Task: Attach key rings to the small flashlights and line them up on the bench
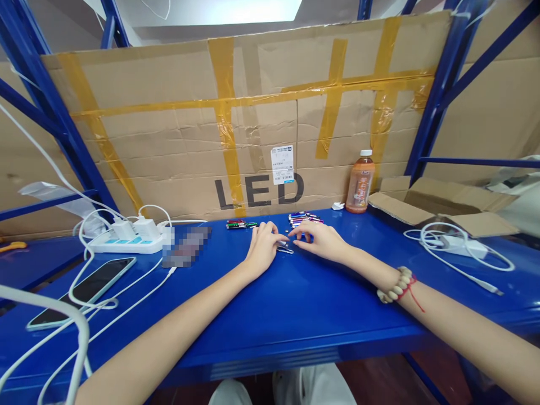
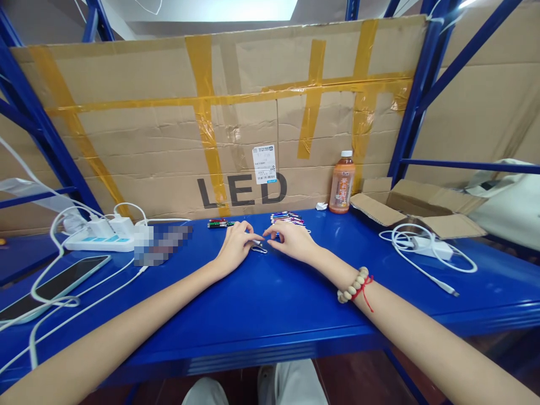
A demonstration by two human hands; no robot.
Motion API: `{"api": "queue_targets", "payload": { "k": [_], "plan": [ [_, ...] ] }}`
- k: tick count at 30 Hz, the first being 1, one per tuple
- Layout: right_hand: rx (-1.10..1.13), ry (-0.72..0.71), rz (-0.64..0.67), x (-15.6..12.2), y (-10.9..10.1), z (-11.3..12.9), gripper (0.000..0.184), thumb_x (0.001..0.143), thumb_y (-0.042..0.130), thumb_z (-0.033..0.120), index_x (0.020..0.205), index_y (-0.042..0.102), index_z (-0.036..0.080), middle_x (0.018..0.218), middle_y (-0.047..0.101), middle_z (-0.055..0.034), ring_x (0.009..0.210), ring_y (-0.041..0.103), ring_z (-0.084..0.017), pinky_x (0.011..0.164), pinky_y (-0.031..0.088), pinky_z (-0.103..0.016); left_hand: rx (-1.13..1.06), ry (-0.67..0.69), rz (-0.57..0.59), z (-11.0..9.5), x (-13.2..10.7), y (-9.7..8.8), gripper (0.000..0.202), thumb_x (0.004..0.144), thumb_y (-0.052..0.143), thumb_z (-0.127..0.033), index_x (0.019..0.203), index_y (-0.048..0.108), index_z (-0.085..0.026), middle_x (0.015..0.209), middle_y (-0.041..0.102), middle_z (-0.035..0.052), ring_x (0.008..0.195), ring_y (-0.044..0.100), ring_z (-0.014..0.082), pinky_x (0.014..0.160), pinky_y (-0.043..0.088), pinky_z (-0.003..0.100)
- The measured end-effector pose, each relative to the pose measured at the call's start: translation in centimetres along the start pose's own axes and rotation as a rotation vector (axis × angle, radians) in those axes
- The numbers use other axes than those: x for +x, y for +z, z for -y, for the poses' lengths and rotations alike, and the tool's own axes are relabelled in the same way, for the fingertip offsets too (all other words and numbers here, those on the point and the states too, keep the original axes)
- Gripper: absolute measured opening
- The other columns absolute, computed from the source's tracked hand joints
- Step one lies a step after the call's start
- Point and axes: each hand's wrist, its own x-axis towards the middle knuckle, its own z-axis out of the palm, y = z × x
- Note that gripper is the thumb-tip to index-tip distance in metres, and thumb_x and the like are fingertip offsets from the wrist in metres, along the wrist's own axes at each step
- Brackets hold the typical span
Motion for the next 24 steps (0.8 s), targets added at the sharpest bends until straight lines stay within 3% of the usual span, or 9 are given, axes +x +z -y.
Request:
{"api": "queue_targets", "payload": {
  "k": [6,10,13,19,24],
  "plan": [
    [-0.091,0.032,0.088,-0.17,0.18,-0.3,0.023,0.081,0.055,0.025,0.101,0.065,0.024,0.09,0.064,-0.0021,0.08,0.059,-0.015,0.066,0.043,-0.025,0.038,-0.036,0.017,0.08,-0.01,0.26,0.032,0.083,0.044,-0.01,0.096,0.068,-0.027,0.093,0.052,0.005,0.09,0.04,0.019,0.077,0.032,0.033],
    [-0.136,0.017,0.125,-0.22,-0.21,-0.64,0.022,0.08,0.058,0.031,0.1,0.067,0.025,0.095,0.063,-0.0027,0.089,0.058,-0.018,0.073,0.045,-0.028,0.026,-0.088,0.0,0.0,0.02,0.3,0.024,0.085,0.046,-0.021,0.099,0.065,-0.024,0.092,0.052,0.0049,0.09,0.042,0.0192,0.079,0.032,0.034],
    [-0.125,0.004,0.174,-0.18,-0.43,-0.86,0.018,0.079,0.059,0.031,0.094,0.069,0.027,0.095,0.064,-0.0011,0.089,0.058,-0.018,0.075,0.045,-0.028,0.012,-0.081,0.005,-0.12,0.05,0.27,0.021,0.085,0.047,-0.028,0.093,0.065,-0.022,0.091,0.052,0.0044,0.089,0.043,0.0188,0.081,0.032,0.034],
    [-0.101,-0.002,0.147,-0.06,-0.24,-0.52,0.014,0.078,0.06,0.029,0.086,0.07,0.023,0.092,0.064,-0.0017,0.087,0.058,-0.017,0.074,0.044,-0.026,0.028,-0.039,0.011,-0.33,0.06,0.13,0.022,0.086,0.047,-0.033,0.09,0.063,-0.019,0.094,0.053,0.0039,0.091,0.044,0.0187,0.083,0.033,0.034],
    [-0.01,0.111,0.139,0.12,0.46,-0.74,0.017,0.075,0.062,0.034,0.082,0.07,0.02,0.084,0.064,-0.003,0.075,0.057,-0.015,0.066,0.043,-0.024,0.036,-0.028,0.008,-0.46,0.05,0.05,0.02,0.086,0.046,-0.033,0.09,0.061,-0.02,0.094,0.053,0.0033,0.091,0.044,0.018,0.083,0.033,0.033]
  ]
}}
